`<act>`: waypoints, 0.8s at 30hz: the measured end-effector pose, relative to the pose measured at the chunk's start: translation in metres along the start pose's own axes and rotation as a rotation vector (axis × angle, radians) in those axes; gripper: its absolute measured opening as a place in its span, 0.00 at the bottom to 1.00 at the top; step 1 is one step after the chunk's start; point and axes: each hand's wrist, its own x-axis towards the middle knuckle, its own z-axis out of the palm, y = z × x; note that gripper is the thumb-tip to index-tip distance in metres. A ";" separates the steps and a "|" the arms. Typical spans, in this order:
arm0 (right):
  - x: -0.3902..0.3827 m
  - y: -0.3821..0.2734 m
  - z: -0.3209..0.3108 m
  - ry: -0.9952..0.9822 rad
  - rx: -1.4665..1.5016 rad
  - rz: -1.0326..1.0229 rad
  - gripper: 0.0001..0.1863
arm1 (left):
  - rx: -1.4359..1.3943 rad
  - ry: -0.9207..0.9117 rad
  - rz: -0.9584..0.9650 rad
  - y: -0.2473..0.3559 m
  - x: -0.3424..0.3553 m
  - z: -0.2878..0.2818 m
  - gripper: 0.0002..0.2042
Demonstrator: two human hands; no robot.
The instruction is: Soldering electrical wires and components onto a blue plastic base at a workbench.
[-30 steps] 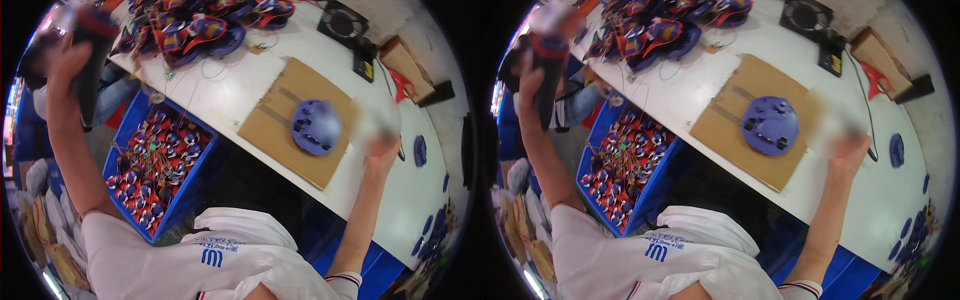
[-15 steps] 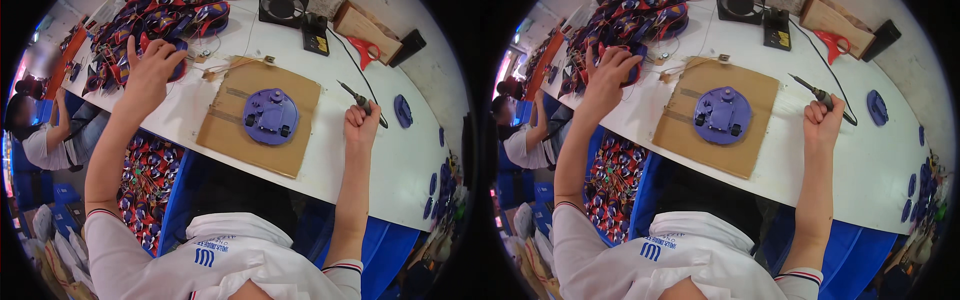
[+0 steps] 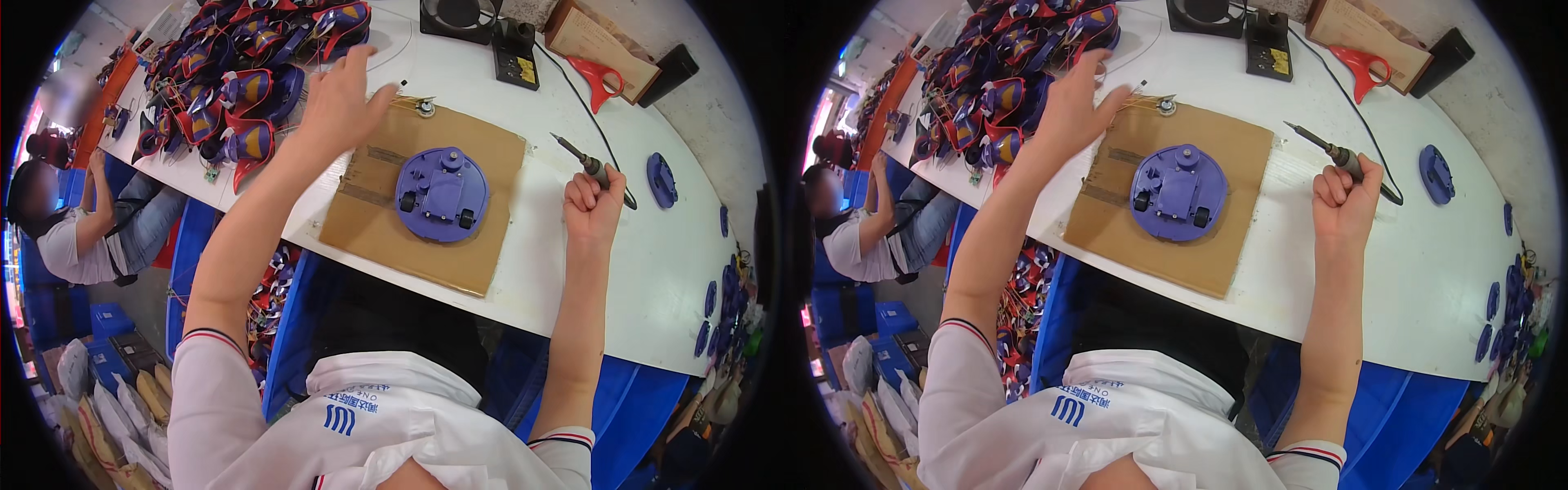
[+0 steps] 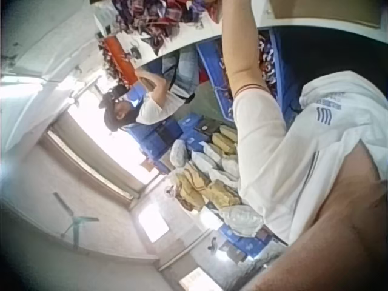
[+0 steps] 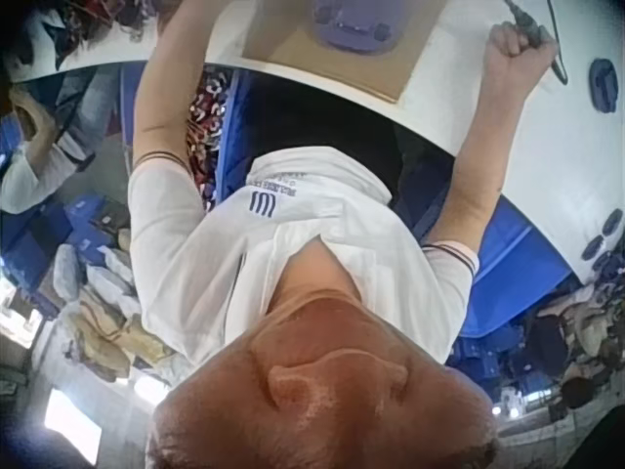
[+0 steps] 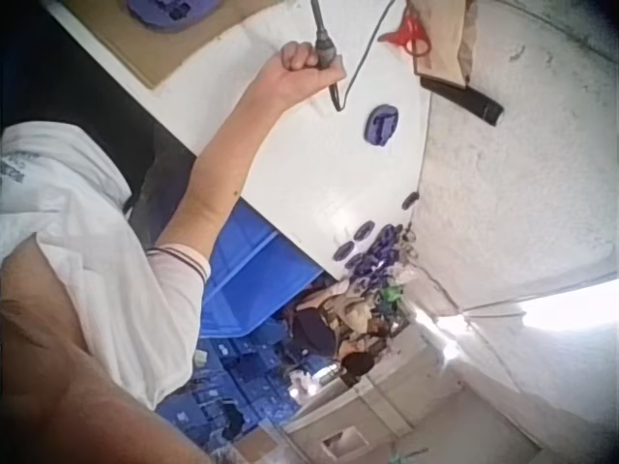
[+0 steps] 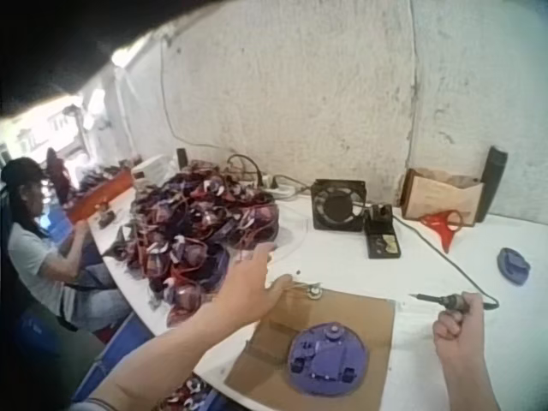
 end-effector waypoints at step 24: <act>-0.007 0.008 0.001 -0.046 -0.117 -0.017 0.08 | -1.214 -0.416 -0.243 0.118 0.057 0.002 0.10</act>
